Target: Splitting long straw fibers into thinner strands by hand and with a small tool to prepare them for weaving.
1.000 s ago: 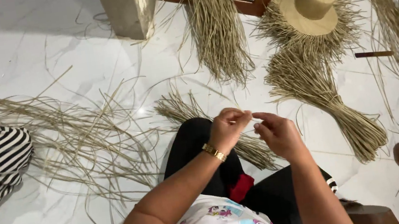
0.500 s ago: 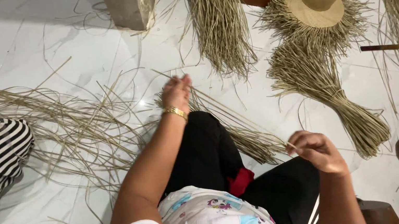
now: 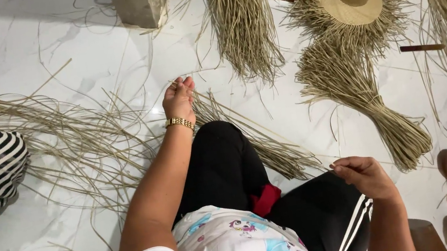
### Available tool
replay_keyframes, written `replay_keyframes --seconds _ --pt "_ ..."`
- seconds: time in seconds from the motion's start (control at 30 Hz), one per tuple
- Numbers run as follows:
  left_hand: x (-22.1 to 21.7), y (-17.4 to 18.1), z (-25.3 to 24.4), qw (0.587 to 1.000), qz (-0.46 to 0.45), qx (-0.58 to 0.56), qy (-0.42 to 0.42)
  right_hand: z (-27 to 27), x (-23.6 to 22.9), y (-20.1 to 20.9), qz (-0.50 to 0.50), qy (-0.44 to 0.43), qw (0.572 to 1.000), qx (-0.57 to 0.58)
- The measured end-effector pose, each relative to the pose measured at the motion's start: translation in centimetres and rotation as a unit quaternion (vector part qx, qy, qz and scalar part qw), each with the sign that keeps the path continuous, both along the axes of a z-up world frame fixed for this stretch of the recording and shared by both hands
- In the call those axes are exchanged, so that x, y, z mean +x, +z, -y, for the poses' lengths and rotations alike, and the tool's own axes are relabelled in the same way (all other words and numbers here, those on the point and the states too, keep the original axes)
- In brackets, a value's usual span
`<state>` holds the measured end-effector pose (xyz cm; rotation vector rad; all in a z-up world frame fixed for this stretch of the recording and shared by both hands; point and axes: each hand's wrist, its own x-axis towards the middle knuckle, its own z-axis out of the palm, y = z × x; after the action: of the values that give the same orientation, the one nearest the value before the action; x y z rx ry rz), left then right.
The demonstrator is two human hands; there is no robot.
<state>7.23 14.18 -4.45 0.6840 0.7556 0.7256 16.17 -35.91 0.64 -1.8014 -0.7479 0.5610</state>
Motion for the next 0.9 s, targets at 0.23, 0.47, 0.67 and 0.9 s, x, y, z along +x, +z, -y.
replay_keyframes --seconds 0.23,0.47,0.67,0.9 --pt "0.5 -1.4 -1.2 0.998 -0.061 0.005 0.006 1.3 2.9 -1.8 -0.003 0.018 0.996 0.084" --pt "3.6 -6.5 -2.4 0.987 -0.16 0.027 -0.02 -1.8 4.5 -5.4 -0.113 -0.178 0.968 -0.136" --pt "7.0 -14.5 -4.6 0.912 -0.401 0.082 -0.008 -0.4 9.8 -20.0 -0.003 -0.193 0.935 -0.297" --pt "9.5 -9.2 1.8 0.803 -0.519 0.292 -0.021 -3.0 8.3 -19.0 0.058 -0.157 0.881 -0.442"
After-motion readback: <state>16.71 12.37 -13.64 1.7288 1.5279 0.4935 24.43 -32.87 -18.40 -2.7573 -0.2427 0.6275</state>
